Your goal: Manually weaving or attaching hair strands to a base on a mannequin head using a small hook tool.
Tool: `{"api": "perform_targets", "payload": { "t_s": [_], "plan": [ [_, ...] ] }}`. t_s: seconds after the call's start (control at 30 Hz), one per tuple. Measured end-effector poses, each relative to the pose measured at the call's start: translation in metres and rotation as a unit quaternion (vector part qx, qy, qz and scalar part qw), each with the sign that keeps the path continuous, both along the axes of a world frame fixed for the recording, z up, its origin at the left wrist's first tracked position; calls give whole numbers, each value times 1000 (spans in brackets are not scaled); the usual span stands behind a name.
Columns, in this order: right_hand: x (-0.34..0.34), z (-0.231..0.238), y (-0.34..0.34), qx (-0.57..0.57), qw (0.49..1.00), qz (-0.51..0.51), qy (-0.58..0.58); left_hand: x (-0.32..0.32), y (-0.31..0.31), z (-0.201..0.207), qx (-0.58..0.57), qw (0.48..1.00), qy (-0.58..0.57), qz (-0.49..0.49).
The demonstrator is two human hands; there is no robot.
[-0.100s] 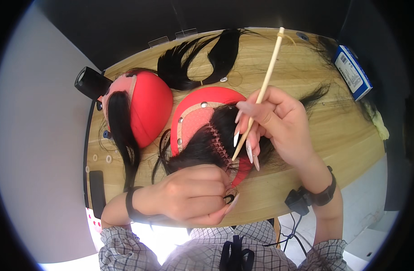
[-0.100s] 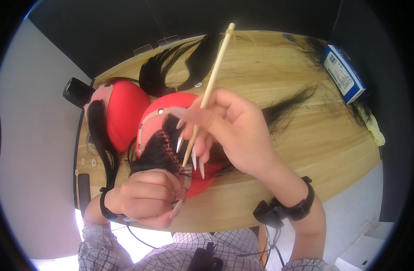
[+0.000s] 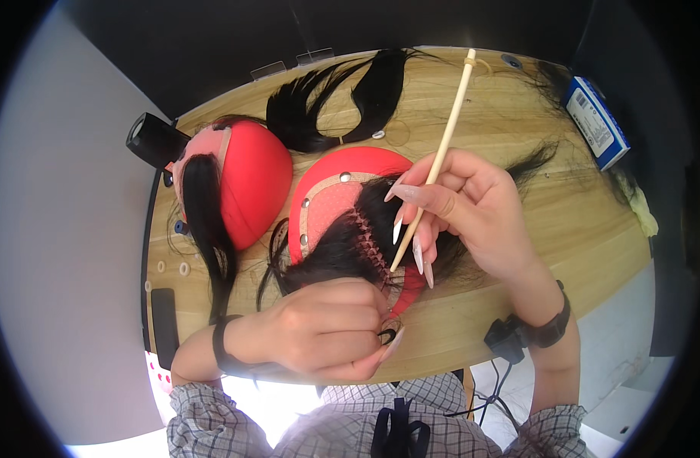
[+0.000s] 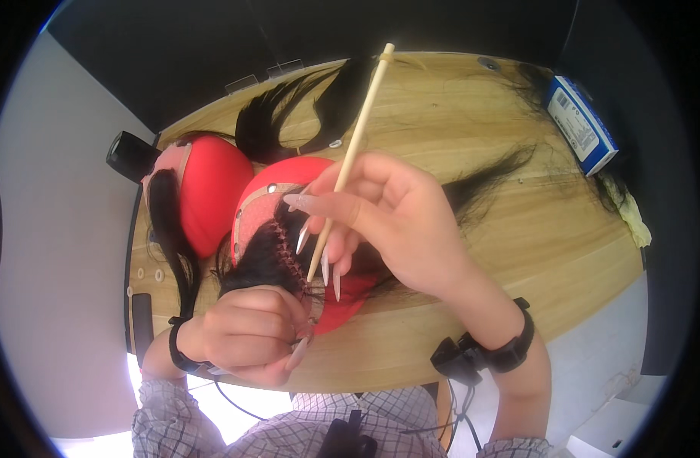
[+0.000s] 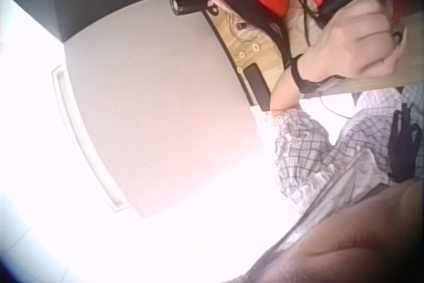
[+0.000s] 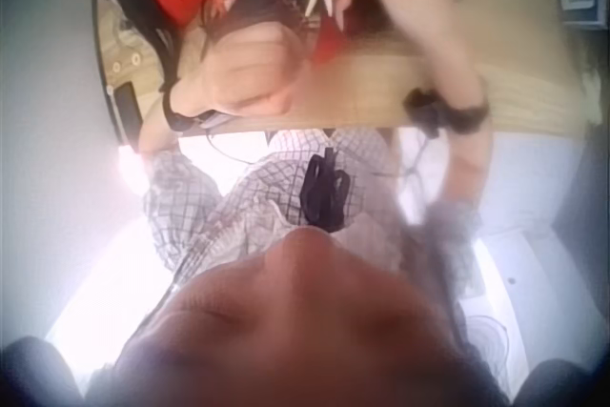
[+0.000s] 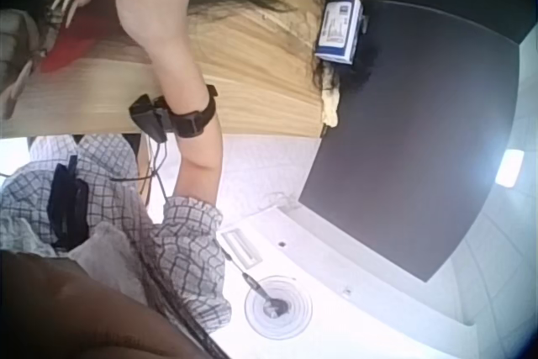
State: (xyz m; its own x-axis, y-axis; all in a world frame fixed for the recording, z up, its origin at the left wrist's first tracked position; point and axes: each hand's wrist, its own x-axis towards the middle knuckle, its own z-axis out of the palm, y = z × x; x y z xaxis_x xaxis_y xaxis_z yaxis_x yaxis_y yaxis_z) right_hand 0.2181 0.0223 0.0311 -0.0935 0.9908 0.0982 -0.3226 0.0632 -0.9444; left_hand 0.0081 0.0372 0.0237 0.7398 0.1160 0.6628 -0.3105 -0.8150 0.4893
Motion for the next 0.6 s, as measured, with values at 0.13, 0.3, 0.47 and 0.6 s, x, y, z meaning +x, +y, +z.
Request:
{"api": "perform_targets", "payload": {
  "t_s": [0.13, 0.3, 0.47, 0.6],
  "plan": [
    [1, 0, 3, 9, 1000, 22, -20, -2, -1, -2, -8, 1000, -7, 8],
    [3, -1, 3, 2, 1000, 18, -11, 1, -1, -1, -12, 1000, 1, 2],
    [-2, -3, 4, 6, 1000, 3, -10, -1, 0, 0, -13, 1000, 2, 3],
    [-4, -5, 4, 5, 1000, -11, -12, -1, 0, 0, -7, 1000, 4, 5]
  ]
}}
